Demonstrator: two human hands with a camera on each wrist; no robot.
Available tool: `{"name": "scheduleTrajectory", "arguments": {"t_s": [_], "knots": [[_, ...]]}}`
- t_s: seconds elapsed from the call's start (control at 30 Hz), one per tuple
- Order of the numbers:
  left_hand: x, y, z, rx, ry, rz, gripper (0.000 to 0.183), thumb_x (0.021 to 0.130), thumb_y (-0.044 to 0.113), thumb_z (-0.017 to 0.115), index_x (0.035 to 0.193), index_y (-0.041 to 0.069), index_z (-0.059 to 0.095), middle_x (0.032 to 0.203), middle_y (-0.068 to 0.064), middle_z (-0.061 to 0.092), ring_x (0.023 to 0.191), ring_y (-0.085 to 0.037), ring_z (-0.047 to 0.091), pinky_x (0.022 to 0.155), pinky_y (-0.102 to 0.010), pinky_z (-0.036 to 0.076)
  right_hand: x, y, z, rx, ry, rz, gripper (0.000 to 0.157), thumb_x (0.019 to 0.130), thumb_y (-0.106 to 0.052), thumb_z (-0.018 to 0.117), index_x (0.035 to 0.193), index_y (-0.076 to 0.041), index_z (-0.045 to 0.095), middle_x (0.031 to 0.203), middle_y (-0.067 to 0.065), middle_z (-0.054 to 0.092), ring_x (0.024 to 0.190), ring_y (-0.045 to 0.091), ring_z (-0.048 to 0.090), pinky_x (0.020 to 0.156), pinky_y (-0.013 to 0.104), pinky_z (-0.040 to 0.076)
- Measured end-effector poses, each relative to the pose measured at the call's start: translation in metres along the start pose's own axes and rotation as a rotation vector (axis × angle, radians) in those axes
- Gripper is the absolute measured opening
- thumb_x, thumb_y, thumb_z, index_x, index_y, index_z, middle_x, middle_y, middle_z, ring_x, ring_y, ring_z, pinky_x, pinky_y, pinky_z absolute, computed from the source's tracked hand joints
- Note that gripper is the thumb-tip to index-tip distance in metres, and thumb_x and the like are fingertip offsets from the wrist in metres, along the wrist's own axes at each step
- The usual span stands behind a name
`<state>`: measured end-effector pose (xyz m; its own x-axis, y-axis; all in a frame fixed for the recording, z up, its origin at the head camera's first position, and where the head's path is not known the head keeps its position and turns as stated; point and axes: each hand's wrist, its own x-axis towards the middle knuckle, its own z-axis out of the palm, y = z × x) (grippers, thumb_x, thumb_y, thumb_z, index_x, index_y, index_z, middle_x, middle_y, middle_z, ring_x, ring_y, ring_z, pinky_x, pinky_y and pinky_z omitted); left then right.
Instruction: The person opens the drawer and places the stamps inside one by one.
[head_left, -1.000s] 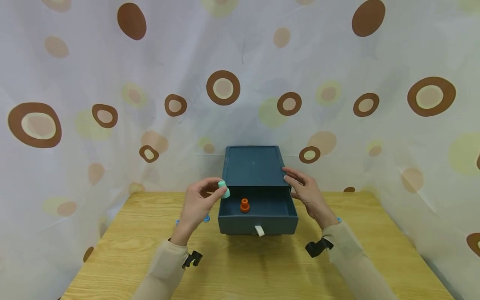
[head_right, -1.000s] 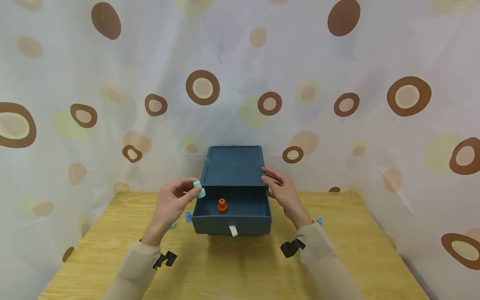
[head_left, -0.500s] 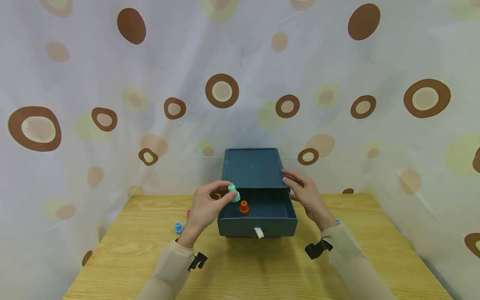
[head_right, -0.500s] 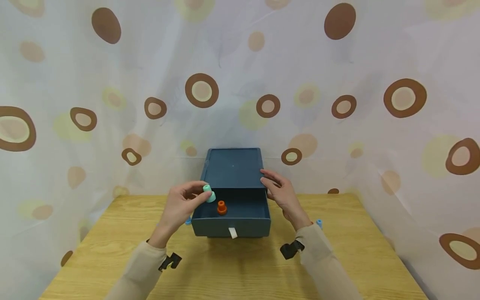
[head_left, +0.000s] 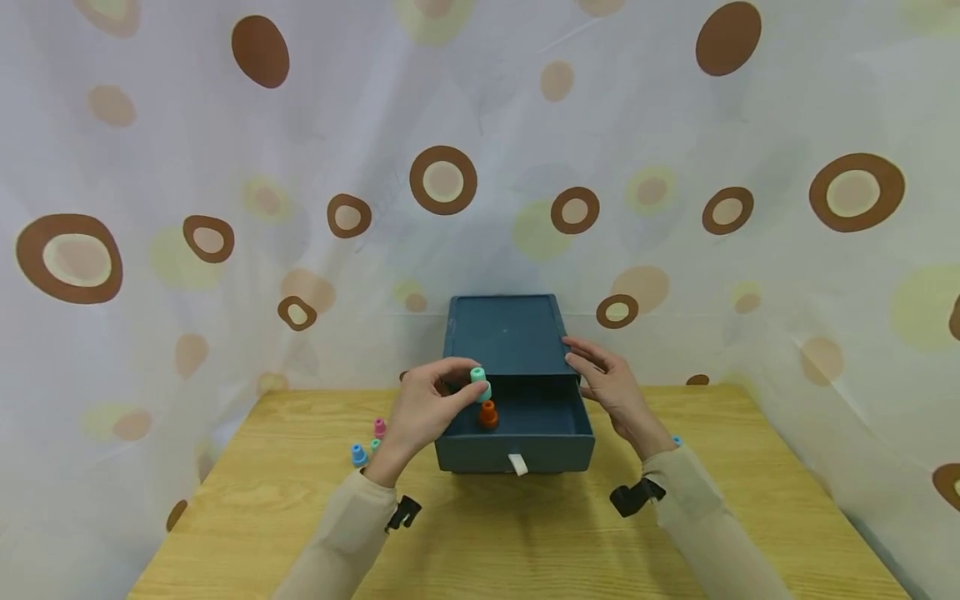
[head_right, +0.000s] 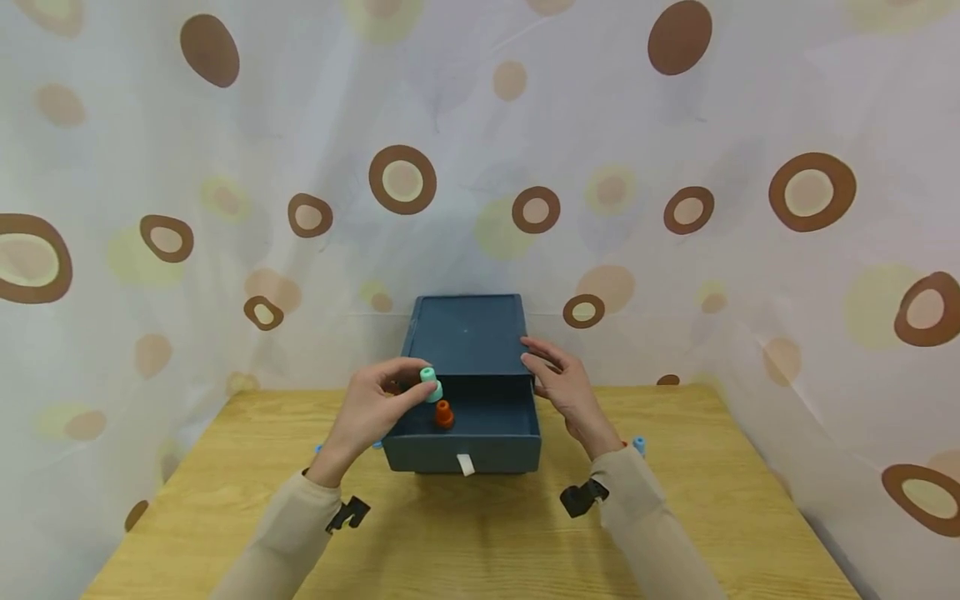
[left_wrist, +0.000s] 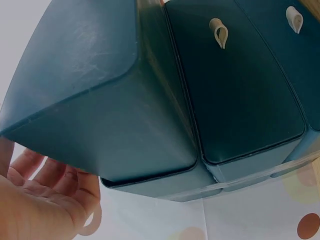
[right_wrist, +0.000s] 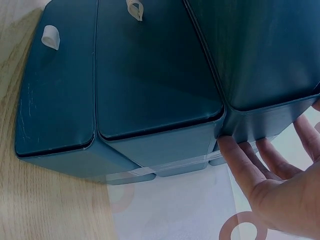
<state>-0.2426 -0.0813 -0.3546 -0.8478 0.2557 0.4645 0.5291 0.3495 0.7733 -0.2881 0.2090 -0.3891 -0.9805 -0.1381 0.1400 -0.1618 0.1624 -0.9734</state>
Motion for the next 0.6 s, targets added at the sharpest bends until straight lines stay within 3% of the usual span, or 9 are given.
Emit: {"name": "scheduleTrajectory", "arguments": {"t_s": [0.37,0.6], "knots": [[0.007,0.003,0.009,-0.014,-0.083,0.032,0.025,0.09,0.024,0.073,0.111,0.011,0.073,0.093,0.004,0.074,0.073,-0.015,0.064,0.065,-0.026,0.052,-0.002,-0.002,-0.001,0.009,0.001,-0.003,0.056,0.1,-0.041,0.055,0.149,-0.016,0.043,0.154,0.012,0.037,0.146,0.034,0.03,0.11,0.06,0.035],[0.014,0.006,0.011,0.03,-0.117,0.023,0.025,0.089,0.025,0.073,0.112,0.014,0.073,0.094,0.005,0.073,0.07,-0.016,0.064,0.064,-0.029,0.054,0.0,-0.001,0.001,0.017,-0.002,-0.004,0.057,0.1,-0.041,0.055,0.149,-0.015,0.043,0.155,0.013,0.037,0.146,0.034,0.029,0.11,0.06,0.035]]}}
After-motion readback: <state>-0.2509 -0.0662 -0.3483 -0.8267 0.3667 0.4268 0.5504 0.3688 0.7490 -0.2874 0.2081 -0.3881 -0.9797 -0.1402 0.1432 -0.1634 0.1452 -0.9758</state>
